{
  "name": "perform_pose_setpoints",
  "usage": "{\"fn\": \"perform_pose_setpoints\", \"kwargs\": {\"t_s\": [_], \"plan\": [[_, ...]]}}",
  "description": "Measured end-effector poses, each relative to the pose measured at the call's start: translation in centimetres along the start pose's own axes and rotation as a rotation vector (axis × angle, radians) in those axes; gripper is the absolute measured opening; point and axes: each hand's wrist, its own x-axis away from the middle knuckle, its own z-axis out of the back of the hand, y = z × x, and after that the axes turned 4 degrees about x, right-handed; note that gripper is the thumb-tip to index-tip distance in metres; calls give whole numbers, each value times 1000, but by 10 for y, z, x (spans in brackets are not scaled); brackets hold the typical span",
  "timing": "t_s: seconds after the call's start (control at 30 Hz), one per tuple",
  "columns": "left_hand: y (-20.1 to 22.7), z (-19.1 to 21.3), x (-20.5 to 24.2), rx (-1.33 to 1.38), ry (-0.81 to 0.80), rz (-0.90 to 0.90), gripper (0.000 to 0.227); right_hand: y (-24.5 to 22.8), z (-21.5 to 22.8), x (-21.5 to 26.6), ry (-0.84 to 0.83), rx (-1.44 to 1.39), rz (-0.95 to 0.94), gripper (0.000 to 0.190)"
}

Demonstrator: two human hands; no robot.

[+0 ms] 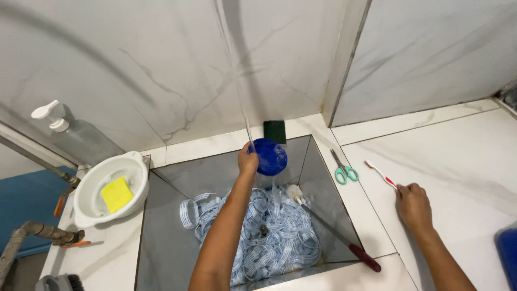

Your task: The person selects a blue jerrycan, removes the cap and seal, and scrubs the exterior and interior with a sponge and toothbrush under running water. The person then repeats the process with a green jerrycan, cutting the seal, scrubbing, and rinsing both containers.

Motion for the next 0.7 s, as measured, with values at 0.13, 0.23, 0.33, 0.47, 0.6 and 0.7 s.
{"fn": "perform_pose_setpoints", "kwargs": {"t_s": [0.13,0.23,0.33,0.47,0.6,0.7], "plan": [[23,9,36,-586,11,-58,41,-44,30,-11,104,-230,180,29],[21,30,64,-758,-55,6,41,-119,68,-14,-585,-353,28,38],[8,55,88,-701,-72,-91,45,-209,81,15,-572,-258,634,40],[5,91,110,-648,-69,-106,53,-281,73,20,-454,32,1035,62],[35,119,132,-622,-107,-139,43,-310,66,4,-63,-38,1123,64],[69,128,141,-640,-16,-236,42,-322,71,14,-96,-22,1123,66]]}}
